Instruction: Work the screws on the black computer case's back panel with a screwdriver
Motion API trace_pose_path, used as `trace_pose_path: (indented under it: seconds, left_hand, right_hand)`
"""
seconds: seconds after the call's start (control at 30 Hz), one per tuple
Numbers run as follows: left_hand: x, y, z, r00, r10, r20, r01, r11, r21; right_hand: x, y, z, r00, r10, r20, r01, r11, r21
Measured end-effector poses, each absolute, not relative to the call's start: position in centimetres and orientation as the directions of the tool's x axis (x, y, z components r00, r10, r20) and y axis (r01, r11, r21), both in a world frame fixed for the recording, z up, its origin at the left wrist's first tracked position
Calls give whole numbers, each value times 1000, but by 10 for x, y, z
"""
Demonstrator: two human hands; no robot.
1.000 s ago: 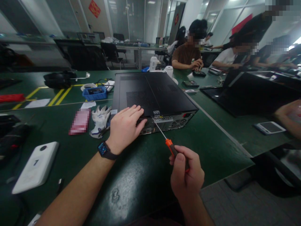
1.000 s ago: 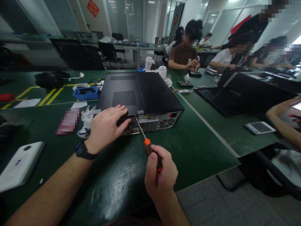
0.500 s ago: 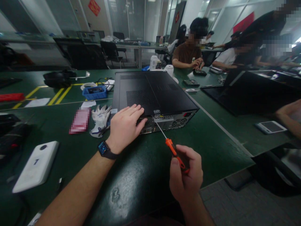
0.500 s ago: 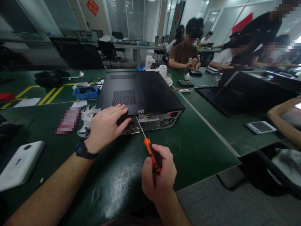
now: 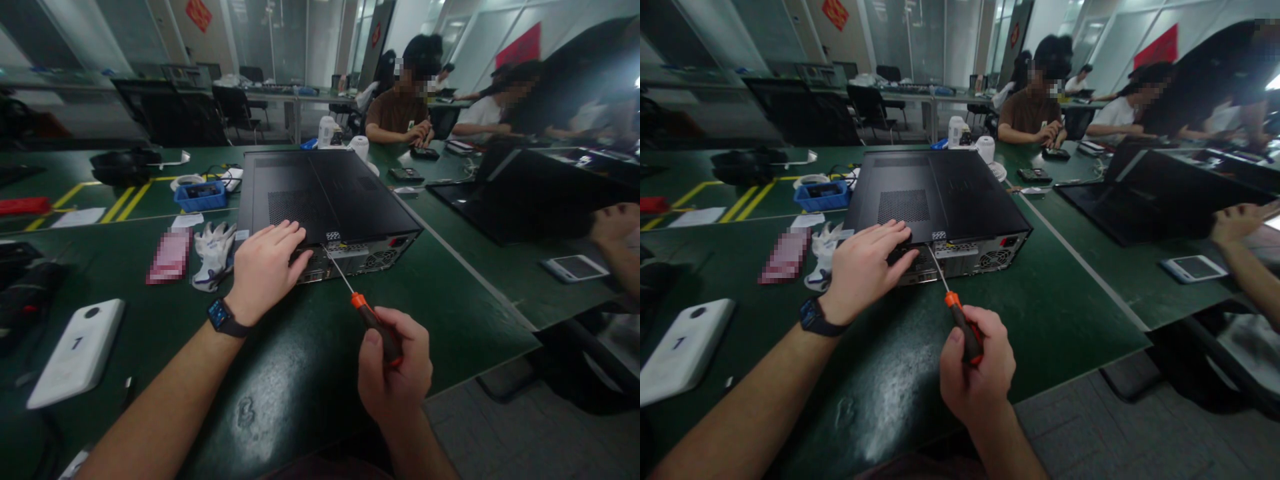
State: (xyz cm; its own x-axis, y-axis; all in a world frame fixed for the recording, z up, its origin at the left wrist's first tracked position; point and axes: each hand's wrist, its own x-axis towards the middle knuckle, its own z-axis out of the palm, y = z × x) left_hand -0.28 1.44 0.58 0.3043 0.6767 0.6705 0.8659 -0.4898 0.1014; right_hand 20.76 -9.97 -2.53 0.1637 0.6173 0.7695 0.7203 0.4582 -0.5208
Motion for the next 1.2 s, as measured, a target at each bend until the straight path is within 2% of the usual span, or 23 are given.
trace_pose_path:
  seconds: [0.2, 0.33, 0.43, 0.63, 0.8, 1.0, 1.2]
  left_hand:
    - [-3, 15, 5, 306, 661, 685, 869, -488, 84]
    - [-3, 15, 5, 312, 657, 687, 869, -490, 74]
    - [-3, 15, 5, 312, 653, 690, 868, -492, 73]
    - [-3, 16, 5, 318, 647, 693, 865, -497, 68]
    - [-3, 16, 5, 318, 651, 689, 867, -494, 68]
    - [-3, 16, 5, 316, 646, 695, 864, -498, 71]
    - [-3, 16, 5, 317, 650, 691, 867, -494, 68]
  right_hand:
    - [210, -100, -31, 199, 693, 693, 635, 447, -630]
    - [209, -102, -28, 166, 656, 736, 626, 506, -593]
    - [209, -101, -28, 181, 638, 748, 663, 483, -572]
    - [209, -101, -29, 191, 696, 693, 613, 466, -637]
    - [208, -102, -27, 183, 631, 754, 659, 490, -570]
    - [211, -102, -32, 235, 682, 693, 658, 413, -630]
    - [209, -101, -28, 176, 656, 734, 626, 502, -597]
